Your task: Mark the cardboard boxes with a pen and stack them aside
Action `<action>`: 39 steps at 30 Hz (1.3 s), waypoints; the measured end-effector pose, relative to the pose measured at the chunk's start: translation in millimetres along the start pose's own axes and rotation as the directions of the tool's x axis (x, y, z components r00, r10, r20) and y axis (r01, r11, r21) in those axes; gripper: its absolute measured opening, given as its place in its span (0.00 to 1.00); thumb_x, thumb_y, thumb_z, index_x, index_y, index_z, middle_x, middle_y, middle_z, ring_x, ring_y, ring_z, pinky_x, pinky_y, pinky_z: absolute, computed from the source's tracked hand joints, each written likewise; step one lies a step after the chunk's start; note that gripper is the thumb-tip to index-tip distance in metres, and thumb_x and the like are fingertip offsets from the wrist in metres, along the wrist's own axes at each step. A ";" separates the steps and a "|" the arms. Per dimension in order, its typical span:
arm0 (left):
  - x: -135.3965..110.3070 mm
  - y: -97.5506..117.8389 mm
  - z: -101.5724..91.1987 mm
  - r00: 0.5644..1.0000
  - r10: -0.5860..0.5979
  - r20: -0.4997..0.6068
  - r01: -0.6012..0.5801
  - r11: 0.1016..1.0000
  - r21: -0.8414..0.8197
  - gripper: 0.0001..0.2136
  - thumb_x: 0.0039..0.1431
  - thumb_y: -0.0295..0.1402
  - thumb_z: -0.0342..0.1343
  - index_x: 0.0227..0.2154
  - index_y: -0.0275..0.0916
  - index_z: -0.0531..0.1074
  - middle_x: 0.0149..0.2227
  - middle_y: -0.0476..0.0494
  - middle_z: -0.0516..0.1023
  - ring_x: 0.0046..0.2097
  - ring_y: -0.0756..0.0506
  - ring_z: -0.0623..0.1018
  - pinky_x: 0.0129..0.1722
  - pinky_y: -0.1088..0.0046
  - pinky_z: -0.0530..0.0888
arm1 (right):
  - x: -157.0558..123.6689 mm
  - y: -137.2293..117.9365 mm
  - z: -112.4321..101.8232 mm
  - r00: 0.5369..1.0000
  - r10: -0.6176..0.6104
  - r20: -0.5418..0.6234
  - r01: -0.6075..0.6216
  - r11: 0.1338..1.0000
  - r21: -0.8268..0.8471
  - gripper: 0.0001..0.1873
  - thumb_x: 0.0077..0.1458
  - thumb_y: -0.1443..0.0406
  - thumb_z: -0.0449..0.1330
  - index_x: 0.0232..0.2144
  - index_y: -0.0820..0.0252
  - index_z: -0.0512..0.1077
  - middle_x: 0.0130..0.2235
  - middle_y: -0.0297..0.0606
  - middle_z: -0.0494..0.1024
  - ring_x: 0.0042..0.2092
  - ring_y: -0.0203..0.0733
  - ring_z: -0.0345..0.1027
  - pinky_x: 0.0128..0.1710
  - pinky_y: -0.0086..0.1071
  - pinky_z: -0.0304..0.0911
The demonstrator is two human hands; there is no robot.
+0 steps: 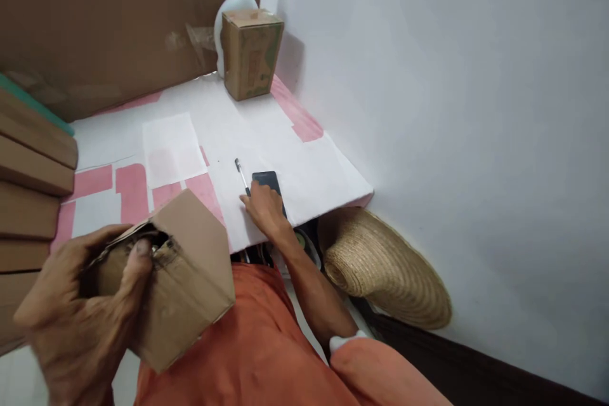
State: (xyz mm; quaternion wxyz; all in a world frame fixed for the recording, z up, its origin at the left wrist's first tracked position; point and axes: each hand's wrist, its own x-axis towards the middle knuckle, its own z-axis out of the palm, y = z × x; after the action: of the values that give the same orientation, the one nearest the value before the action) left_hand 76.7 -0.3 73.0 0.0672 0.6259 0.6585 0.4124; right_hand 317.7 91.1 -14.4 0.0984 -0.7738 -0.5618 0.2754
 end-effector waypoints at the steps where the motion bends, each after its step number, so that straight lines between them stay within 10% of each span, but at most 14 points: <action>1: 1.3 2.1 1.4 1.000 0.017 -0.011 -0.016 0.999 0.040 0.18 0.61 0.53 0.65 0.48 0.49 0.83 0.44 0.46 0.83 0.45 0.35 0.81 0.54 0.52 0.74 | 7.5 3.1 6.8 0.999 0.032 0.017 -0.032 0.999 -0.038 0.17 0.73 0.62 0.61 0.57 0.67 0.75 0.54 0.63 0.83 0.57 0.63 0.80 0.54 0.46 0.71; 11: 5.7 -8.3 -0.9 0.992 0.112 0.057 -0.115 0.992 0.047 0.21 0.67 0.55 0.61 0.50 0.46 0.80 0.47 0.44 0.82 0.50 0.37 0.81 0.53 0.55 0.76 | 29.1 9.2 28.3 1.000 0.030 -0.008 -0.030 1.000 0.004 0.14 0.67 0.74 0.55 0.49 0.73 0.78 0.52 0.71 0.82 0.57 0.69 0.79 0.54 0.51 0.70; 17: 11.0 -18.1 -11.6 0.954 0.188 0.234 -0.211 0.974 0.081 0.31 0.60 0.57 0.65 0.63 0.50 0.71 0.57 0.37 0.78 0.60 0.26 0.76 0.62 0.36 0.75 | 21.1 18.0 13.2 0.994 -0.103 -0.034 0.108 0.934 0.340 0.02 0.61 0.65 0.58 0.36 0.57 0.70 0.33 0.39 0.83 0.33 0.43 0.78 0.32 0.31 0.69; 22: 12.0 -21.6 -11.3 0.941 0.233 0.246 -0.266 0.958 0.109 0.34 0.62 0.56 0.65 0.63 0.42 0.69 0.59 0.31 0.76 0.62 0.27 0.75 0.63 0.41 0.75 | -20.6 -3.8 -14.7 0.948 -0.302 -0.101 0.185 0.265 0.946 0.12 0.57 0.57 0.66 0.35 0.54 0.67 0.27 0.29 0.80 0.22 0.34 0.71 0.18 0.24 0.59; 27: 6.3 -14.6 -7.7 0.925 0.305 0.227 -0.334 0.937 0.104 0.35 0.59 0.54 0.69 0.62 0.39 0.70 0.57 0.32 0.78 0.59 0.30 0.78 0.61 0.47 0.77 | -73.1 -35.3 -27.1 0.866 -0.445 -0.228 0.267 0.026 0.963 0.08 0.62 0.62 0.70 0.39 0.54 0.73 0.30 0.28 0.81 0.24 0.31 0.72 0.20 0.22 0.62; 39: -0.7 -4.2 -3.6 0.877 0.405 0.260 -0.441 0.892 0.098 0.35 0.62 0.53 0.68 0.64 0.37 0.67 0.56 0.31 0.78 0.54 0.31 0.79 0.54 0.51 0.78 | -114.0 -45.8 -24.4 0.807 -0.504 -0.307 0.469 0.232 0.852 0.07 0.70 0.59 0.65 0.47 0.52 0.77 0.35 0.34 0.81 0.28 0.37 0.74 0.26 0.32 0.72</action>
State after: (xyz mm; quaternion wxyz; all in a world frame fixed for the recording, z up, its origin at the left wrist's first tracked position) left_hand 71.4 -2.1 72.4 0.0034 0.8021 0.5228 0.2887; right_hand 268.7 5.6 63.0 0.5687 -0.3756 -0.5345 0.4998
